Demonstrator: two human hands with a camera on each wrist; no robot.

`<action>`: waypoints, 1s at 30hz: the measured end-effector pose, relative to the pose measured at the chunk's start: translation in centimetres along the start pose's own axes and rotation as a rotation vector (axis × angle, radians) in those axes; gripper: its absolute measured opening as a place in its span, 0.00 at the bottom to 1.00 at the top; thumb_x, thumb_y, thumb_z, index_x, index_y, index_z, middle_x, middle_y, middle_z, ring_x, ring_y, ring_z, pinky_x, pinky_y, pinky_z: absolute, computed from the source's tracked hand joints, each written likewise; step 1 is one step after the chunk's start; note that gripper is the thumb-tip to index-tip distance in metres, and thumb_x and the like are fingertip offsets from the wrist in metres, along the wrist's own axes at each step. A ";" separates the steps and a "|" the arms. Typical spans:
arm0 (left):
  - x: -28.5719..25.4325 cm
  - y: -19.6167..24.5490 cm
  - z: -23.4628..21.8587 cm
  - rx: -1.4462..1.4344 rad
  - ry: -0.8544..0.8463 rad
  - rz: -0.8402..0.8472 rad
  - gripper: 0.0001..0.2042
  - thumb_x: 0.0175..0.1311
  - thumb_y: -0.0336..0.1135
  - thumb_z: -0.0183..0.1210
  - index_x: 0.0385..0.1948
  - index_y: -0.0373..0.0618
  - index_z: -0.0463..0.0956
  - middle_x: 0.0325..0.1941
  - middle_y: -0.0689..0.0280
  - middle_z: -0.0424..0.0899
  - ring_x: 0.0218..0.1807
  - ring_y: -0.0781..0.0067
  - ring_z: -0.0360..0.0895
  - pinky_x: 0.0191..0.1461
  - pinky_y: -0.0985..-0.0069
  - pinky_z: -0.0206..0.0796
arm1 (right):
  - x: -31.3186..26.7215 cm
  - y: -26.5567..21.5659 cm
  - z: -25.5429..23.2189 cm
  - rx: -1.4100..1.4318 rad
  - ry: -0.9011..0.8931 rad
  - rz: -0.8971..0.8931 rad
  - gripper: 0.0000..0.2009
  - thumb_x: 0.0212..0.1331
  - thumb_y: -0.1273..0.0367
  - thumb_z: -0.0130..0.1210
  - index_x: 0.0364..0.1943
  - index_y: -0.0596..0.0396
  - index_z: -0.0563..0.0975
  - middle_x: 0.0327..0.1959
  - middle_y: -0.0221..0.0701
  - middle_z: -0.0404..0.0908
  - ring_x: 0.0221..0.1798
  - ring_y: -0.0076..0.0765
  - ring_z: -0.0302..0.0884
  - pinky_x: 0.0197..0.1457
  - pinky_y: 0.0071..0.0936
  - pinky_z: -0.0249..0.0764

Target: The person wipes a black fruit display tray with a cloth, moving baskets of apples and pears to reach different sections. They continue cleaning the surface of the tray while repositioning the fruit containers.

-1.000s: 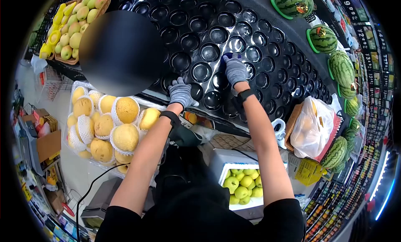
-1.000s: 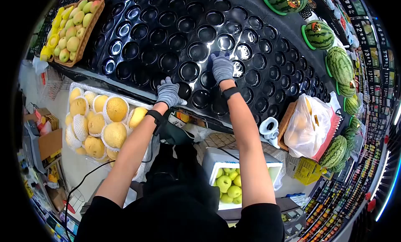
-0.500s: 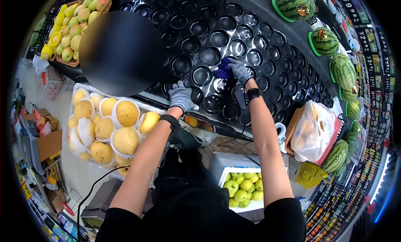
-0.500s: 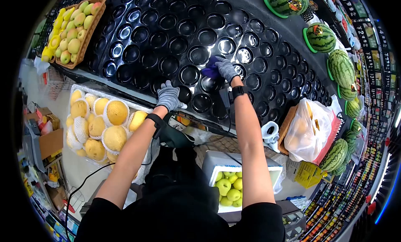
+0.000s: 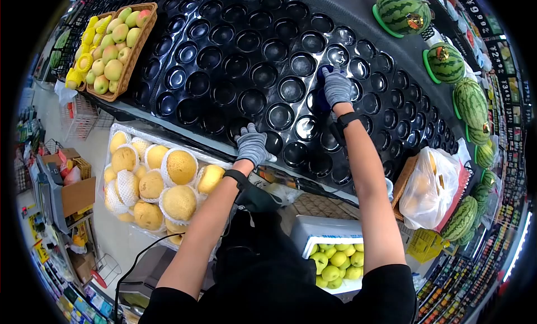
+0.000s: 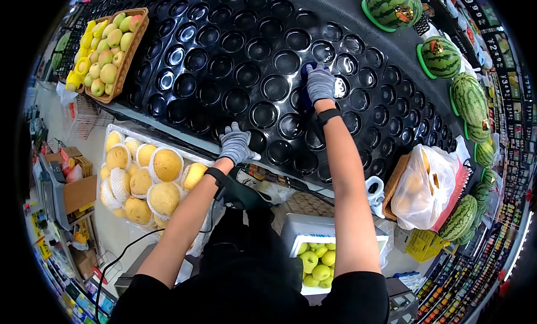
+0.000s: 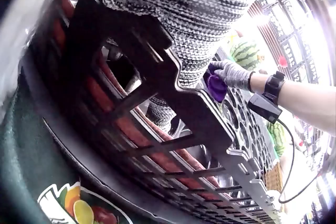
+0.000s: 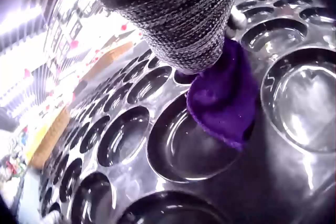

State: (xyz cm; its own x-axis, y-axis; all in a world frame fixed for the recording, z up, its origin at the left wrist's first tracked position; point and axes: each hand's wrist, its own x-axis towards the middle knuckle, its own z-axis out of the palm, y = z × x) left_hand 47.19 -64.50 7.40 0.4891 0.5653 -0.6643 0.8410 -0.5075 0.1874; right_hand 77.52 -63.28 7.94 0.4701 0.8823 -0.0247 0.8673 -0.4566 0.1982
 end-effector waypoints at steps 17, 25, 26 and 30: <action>0.3 0.0 -0.2 -0.013 -0.017 -0.005 0.42 0.38 0.62 0.74 0.61 0.57 0.74 0.75 0.48 0.54 0.75 0.39 0.54 0.74 0.44 0.50 | 5.2 4.4 7.3 1.360 0.625 0.390 0.22 0.65 0.65 0.52 0.62 0.58 0.74 0.50 0.43 0.80 0.44 0.36 0.79 0.52 0.32 0.76; 0.1 0.7 -1.3 0.023 -0.071 -0.046 0.42 0.40 0.61 0.74 0.63 0.60 0.72 0.75 0.51 0.54 0.75 0.43 0.54 0.73 0.44 0.52 | 9.6 4.7 3.0 0.169 0.147 0.111 0.22 0.70 0.53 0.46 0.55 0.54 0.76 0.49 0.45 0.82 0.54 0.52 0.79 0.56 0.44 0.75; 0.1 0.8 -1.0 0.002 -0.075 -0.043 0.42 0.39 0.60 0.75 0.61 0.58 0.74 0.75 0.49 0.53 0.75 0.42 0.54 0.73 0.44 0.51 | 10.8 5.4 4.7 0.121 0.102 0.242 0.25 0.70 0.48 0.44 0.53 0.56 0.76 0.45 0.42 0.84 0.52 0.50 0.80 0.53 0.45 0.76; 0.4 0.5 -0.9 -0.048 -0.057 -0.040 0.40 0.36 0.58 0.77 0.58 0.56 0.77 0.76 0.47 0.51 0.74 0.40 0.54 0.74 0.44 0.50 | 8.9 3.5 -0.7 -0.027 -0.189 0.139 0.14 0.63 0.64 0.49 0.45 0.48 0.85 0.49 0.39 0.85 0.55 0.51 0.81 0.54 0.45 0.78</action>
State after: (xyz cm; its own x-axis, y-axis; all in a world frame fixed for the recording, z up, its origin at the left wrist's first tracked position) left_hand 48.00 -63.93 7.87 0.4424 0.5461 -0.7114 0.8703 -0.4530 0.1935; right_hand 84.67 -56.94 9.14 0.6093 0.7729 -0.1774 0.7885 -0.5668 0.2389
